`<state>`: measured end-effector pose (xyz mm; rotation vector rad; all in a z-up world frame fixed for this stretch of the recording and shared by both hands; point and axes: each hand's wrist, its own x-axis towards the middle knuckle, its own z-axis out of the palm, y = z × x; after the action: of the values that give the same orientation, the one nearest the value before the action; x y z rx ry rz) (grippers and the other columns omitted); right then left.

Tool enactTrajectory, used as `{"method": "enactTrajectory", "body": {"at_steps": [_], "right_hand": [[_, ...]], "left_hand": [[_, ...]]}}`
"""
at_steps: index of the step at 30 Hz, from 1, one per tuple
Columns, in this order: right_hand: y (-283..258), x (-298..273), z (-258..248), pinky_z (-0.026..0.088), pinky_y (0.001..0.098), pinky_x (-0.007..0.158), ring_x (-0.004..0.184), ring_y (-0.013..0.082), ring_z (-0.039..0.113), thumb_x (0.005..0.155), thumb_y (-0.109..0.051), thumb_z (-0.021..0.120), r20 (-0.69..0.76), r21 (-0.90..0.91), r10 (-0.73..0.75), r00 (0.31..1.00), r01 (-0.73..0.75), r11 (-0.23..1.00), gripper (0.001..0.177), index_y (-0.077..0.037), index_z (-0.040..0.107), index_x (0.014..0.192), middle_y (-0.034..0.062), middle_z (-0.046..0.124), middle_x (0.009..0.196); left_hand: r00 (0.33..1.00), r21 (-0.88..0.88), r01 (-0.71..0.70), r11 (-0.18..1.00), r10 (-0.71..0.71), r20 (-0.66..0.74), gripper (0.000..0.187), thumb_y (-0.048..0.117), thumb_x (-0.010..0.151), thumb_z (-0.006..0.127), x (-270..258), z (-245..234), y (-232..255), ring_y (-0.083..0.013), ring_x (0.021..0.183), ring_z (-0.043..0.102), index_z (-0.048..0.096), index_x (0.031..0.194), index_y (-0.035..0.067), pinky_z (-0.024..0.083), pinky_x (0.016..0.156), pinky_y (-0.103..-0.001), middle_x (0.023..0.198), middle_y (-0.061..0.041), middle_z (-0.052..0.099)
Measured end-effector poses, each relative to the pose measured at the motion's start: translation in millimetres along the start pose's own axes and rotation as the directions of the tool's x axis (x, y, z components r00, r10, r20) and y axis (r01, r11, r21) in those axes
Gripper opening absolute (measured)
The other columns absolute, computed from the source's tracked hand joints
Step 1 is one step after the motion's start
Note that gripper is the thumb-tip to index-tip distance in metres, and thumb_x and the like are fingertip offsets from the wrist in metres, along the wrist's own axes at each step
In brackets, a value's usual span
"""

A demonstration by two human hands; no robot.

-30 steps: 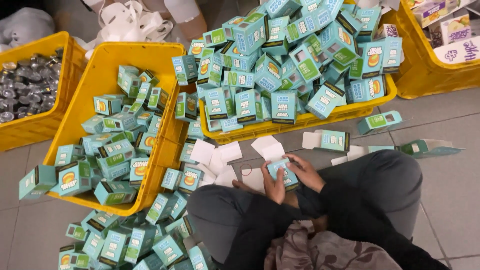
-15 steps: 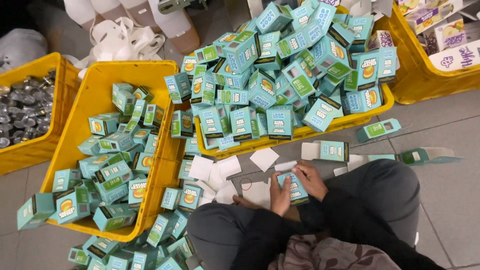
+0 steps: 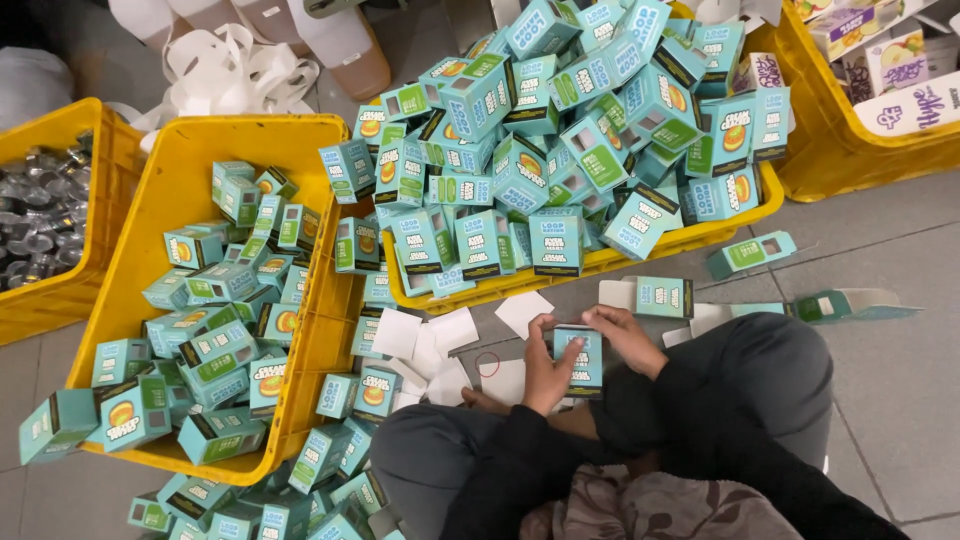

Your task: A person sitting on the floor packs small product boxes by opening their flaps and inserting white paper liners or instructions.

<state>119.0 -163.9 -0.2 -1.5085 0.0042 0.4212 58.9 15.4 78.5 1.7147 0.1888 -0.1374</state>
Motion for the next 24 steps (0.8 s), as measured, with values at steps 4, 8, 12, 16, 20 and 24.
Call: {"method": "enactTrajectory", "body": {"at_steps": [4,8,12,16,20,24], "right_hand": [[-22.8,2.2,0.9,0.053,0.0433,0.083,0.087,0.0245,0.066,0.099,-0.028,0.068,0.089,-0.095,0.100,0.991,-0.092,0.991,0.034,0.002,0.078,0.113,0.0182,0.077,0.099],[-28.5,1.5,0.5,0.050,0.0365,0.070,0.077,0.0188,0.061,0.091,-0.033,0.078,0.118,-0.258,0.090,0.989,-0.057,0.964,0.041,-0.001,0.079,0.116,0.0186,0.080,0.097],[-14.6,6.8,-2.3,0.048,0.0285,0.055,0.060,0.0133,0.056,0.092,-0.029,0.078,0.027,-0.242,0.073,0.997,-0.064,0.968,0.031,-0.005,0.082,0.111,0.0121,0.080,0.081],[-11.8,6.1,4.8,0.052,0.0286,0.061,0.066,0.0123,0.060,0.090,-0.024,0.079,0.008,-0.246,0.037,0.999,-0.034,0.969,0.026,-0.009,0.083,0.111,0.0105,0.080,0.082],[-16.0,5.0,2.6,0.056,0.0324,0.066,0.072,0.0120,0.060,0.092,-0.025,0.079,0.005,-0.234,0.039,0.999,-0.036,0.972,0.027,-0.009,0.083,0.114,0.0132,0.081,0.087],[-25.9,0.8,1.4,0.059,0.0348,0.074,0.075,0.0140,0.064,0.094,-0.020,0.076,0.088,-0.209,0.044,0.995,-0.025,0.978,0.028,-0.008,0.081,0.118,0.0145,0.082,0.094]], "left_hand": [[1.000,-0.015,0.022,1.000,-0.022,0.008,0.059,0.028,0.097,0.073,2.9,-0.2,2.7,-0.0443,0.111,0.064,0.038,0.139,0.006,0.055,0.090,-0.056,0.125,-0.025,0.056],[0.994,0.053,0.098,0.994,-0.101,0.048,0.094,0.036,0.081,0.083,-4.2,-5.4,21.8,-0.0531,0.130,0.052,0.028,0.150,0.003,0.045,0.108,-0.063,0.141,-0.030,0.047],[0.976,0.190,0.184,0.964,-0.202,0.080,0.135,0.038,0.056,0.094,-17.5,2.2,50.5,-0.0557,0.140,0.042,0.012,0.159,0.007,0.031,0.119,-0.067,0.154,-0.033,0.037],[0.971,0.221,0.201,0.954,-0.224,0.082,0.125,0.033,0.062,0.087,-18.0,8.7,38.7,-0.0550,0.140,0.042,0.012,0.160,0.009,0.033,0.120,-0.067,0.156,-0.031,0.035],[0.984,0.179,0.159,0.971,-0.171,0.053,0.121,0.022,0.061,0.082,-19.9,9.3,43.7,-0.0552,0.139,0.042,0.013,0.160,0.013,0.036,0.118,-0.067,0.155,-0.029,0.037],[0.989,0.176,0.142,0.974,-0.148,0.023,0.125,0.022,0.061,0.081,-19.6,11.4,29.9,-0.0548,0.141,0.040,0.008,0.163,0.016,0.035,0.117,-0.068,0.157,-0.027,0.034]]}}
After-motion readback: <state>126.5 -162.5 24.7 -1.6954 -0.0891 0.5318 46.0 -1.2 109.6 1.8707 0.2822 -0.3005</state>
